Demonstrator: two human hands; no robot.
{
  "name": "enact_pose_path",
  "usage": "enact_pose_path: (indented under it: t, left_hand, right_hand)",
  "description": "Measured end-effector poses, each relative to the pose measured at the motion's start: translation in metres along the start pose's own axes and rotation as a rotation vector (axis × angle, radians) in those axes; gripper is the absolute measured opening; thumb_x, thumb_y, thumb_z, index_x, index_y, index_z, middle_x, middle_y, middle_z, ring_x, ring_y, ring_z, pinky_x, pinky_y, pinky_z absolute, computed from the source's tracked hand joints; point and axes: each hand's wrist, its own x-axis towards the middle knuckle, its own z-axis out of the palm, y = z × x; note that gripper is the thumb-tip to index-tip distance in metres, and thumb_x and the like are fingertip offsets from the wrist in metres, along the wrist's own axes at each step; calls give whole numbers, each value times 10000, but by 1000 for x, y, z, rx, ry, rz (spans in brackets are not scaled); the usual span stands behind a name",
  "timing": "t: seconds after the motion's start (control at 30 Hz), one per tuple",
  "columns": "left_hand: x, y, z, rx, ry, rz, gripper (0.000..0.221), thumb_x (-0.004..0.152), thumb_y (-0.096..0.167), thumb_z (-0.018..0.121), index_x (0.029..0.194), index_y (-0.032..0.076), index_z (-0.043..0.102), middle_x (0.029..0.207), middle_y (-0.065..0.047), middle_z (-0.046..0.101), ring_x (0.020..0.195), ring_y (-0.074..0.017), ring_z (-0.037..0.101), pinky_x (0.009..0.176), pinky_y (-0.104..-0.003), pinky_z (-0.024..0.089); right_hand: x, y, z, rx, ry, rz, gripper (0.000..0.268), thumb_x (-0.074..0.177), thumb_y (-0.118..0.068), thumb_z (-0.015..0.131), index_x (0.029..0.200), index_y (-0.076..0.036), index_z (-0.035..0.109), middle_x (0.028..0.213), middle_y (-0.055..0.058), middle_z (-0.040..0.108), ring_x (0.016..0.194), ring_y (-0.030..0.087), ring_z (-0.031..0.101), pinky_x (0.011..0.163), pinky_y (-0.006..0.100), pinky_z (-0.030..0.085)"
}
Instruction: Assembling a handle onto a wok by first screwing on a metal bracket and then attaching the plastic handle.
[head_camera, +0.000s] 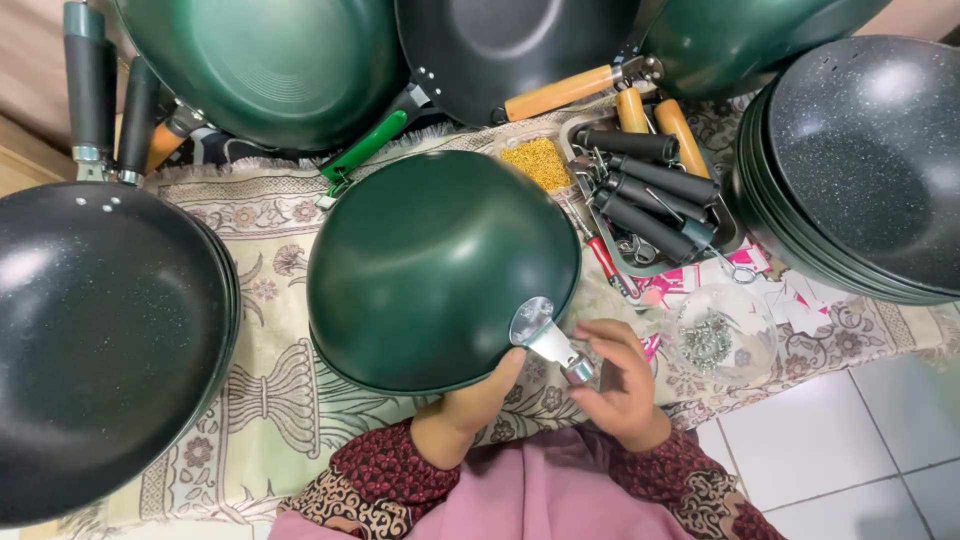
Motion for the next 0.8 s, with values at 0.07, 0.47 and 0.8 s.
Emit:
enact_pose_path:
  t: [0.07,0.47,0.8]
  left_hand:
    - [-13,-8,4,524,-24,-28,735,782,434,888,1339,28,632,1387,-106,642,1244,-180,632,1038,-331,509]
    - [-38,-55,5,561,154,146,668,710,288,943,1253,-1,682,1340,-126,662,1232,-166,631,1064,-313,471]
    - [-34,-54,-12,496,118,287,703,719,237,950,1307,-13,656,1399,-138,615,1279,-153,582,1114,-318,408]
  right_hand:
    - [7,-8,-2,-294,-71,-131,585,804,-273,856,1255,17,622,1193,295,644,1160,477,638,980,589,482]
    - [7,-10,12,-414,-108,-154,437,825,-329,845,1108,-20,722,1107,221,766,1056,448,723,894,530,561]
    - [13,-16,25,-434,-77,-176,413,851,-293,838,1123,-5,721,1145,238,756,1059,460,721,886,530,573]
